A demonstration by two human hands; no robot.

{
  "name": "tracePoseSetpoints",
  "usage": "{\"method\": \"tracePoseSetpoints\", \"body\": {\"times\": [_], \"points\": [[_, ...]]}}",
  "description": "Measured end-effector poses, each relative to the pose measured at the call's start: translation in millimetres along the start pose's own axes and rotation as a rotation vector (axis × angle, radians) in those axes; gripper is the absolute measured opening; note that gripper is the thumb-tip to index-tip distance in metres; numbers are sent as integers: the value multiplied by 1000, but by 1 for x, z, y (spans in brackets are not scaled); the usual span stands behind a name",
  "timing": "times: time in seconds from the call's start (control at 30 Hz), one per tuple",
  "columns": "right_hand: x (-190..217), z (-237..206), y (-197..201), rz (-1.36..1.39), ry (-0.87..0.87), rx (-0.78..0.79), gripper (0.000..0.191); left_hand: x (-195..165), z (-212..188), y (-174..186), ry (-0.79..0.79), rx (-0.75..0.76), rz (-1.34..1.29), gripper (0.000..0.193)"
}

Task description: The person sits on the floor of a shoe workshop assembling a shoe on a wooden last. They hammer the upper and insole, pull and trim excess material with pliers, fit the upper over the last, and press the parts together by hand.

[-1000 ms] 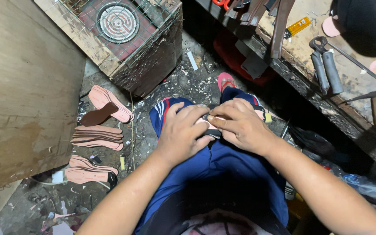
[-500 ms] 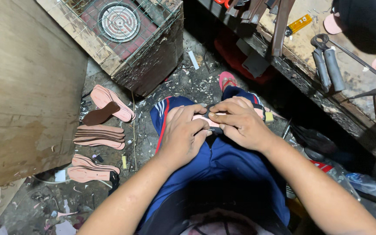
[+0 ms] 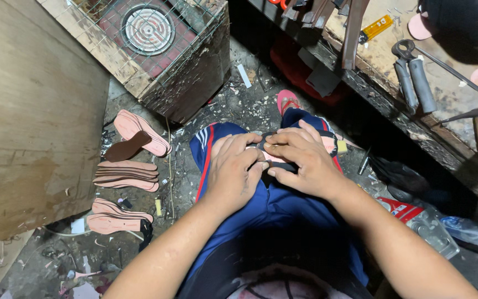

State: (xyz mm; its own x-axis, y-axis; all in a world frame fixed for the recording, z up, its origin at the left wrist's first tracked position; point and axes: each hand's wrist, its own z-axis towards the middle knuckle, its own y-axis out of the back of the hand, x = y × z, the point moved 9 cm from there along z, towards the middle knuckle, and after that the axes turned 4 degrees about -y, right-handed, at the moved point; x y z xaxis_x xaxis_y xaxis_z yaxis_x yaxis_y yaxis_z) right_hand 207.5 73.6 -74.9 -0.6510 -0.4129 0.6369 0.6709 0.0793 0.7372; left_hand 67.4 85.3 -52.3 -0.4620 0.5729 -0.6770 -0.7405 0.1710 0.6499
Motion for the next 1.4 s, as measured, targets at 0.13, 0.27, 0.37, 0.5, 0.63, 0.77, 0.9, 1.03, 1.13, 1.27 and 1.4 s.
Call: {"method": "tracePoseSetpoints", "body": {"times": [0.13,0.27,0.37,0.5,0.63,0.77,0.9,1.03,1.13,1.27,1.4], "points": [[1,-2,0,-2,7,-10,49,-2,-1,-1,-3,16,-4,12],[0,-3,0,6,11,-7,50,-2,-2,0,-3,10,-17,10],[0,-3,1,4,10,-18,48,0,-2,-2,16,9,-24,12],[-1,-4,0,-1,-4,-36,45,-1,-1,-1,5,-4,6,11],[-2,-5,-3,-2,-29,-52,41,-1,0,-1,37,13,36,20],[-6,-7,-6,19,-66,-51,38,-2,0,2,63,27,74,44],[-10,-7,-9,53,-102,-61,34,0,-1,2,68,35,134,43],[-12,-7,-11,49,-148,-125,27,4,-5,-2,112,16,100,36],[-13,-5,-13,37,-180,-159,20,6,-5,-2,126,-15,99,30],[-13,0,-12,84,-191,-115,20,8,-1,-2,94,-13,110,24],[-22,-18,40,-4,-213,-232,28,9,3,2,53,-40,106,21]]}}
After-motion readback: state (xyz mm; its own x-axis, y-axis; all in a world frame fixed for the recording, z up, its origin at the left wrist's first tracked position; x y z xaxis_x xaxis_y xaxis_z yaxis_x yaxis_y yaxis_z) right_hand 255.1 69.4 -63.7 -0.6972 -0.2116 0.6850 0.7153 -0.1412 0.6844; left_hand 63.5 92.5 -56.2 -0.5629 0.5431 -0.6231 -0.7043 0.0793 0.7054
